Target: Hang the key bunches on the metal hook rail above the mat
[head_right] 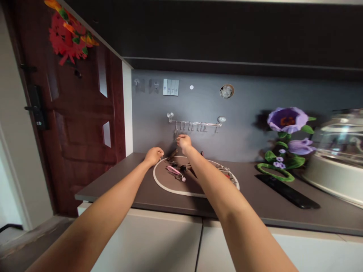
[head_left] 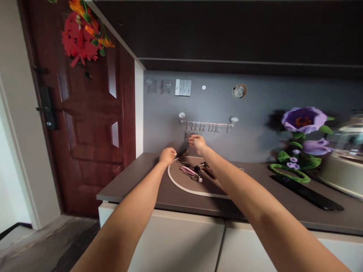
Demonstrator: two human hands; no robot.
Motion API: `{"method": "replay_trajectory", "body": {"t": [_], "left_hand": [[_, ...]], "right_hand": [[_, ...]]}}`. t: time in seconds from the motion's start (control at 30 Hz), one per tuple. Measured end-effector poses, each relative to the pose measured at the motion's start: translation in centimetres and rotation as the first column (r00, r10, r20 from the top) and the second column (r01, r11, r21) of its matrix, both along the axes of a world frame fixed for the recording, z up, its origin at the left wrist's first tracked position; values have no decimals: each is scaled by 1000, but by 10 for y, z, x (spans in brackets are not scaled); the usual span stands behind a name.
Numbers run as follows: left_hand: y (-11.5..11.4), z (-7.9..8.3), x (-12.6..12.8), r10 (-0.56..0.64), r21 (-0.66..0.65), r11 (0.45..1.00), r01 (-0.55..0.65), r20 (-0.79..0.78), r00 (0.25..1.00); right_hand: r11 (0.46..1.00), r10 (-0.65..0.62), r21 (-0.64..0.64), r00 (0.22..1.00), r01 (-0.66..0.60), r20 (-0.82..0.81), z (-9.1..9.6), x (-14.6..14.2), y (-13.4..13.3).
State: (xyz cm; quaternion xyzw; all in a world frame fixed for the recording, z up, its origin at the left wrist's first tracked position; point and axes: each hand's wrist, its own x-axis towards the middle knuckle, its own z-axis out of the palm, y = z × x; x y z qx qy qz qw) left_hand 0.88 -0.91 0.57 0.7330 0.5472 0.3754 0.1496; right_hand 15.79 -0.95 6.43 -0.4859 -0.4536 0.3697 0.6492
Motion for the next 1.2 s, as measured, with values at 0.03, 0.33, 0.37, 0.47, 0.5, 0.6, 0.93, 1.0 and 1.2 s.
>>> {"method": "replay_trajectory", "body": {"t": [0.03, 0.33, 0.37, 0.47, 0.5, 0.6, 0.93, 1.0, 1.2], "left_hand": [[0, -1, 0, -22, 15, 1000, 22, -23, 999], [4, -13, 4, -189, 98, 965, 242, -377, 907], [4, -13, 5, -182, 102, 965, 241, -400, 898], [5, -15, 4, -155, 100, 970, 223, -453, 878], [5, -16, 4, -152, 97, 970, 221, -468, 871], [8, -17, 3, -158, 89, 968, 234, -510, 846], [16, -19, 4, -160, 94, 963, 254, -558, 814], [18, -20, 4, -162, 99, 961, 259, -559, 813], [16, -20, 0, -175, 113, 948, 296, -590, 788]], "right_hand": [[1000, 13, -6, 1000, -13, 2, -2, 1, -5], [996, 90, -31, 987, -86, 135, -42, 12, -46], [996, 91, -22, 978, -89, 185, -47, 14, -46], [996, 46, 50, 908, -73, 417, -60, 21, -44], [995, 15, 81, 858, -66, 514, -63, 22, -43], [988, -60, 138, 679, -62, 732, -68, 24, -39], [997, -41, 64, 457, -34, 888, -73, 21, -31], [997, -42, 67, 449, -39, 892, -73, 20, -30], [998, -34, 54, 434, -35, 900, -74, 20, -28]]}}
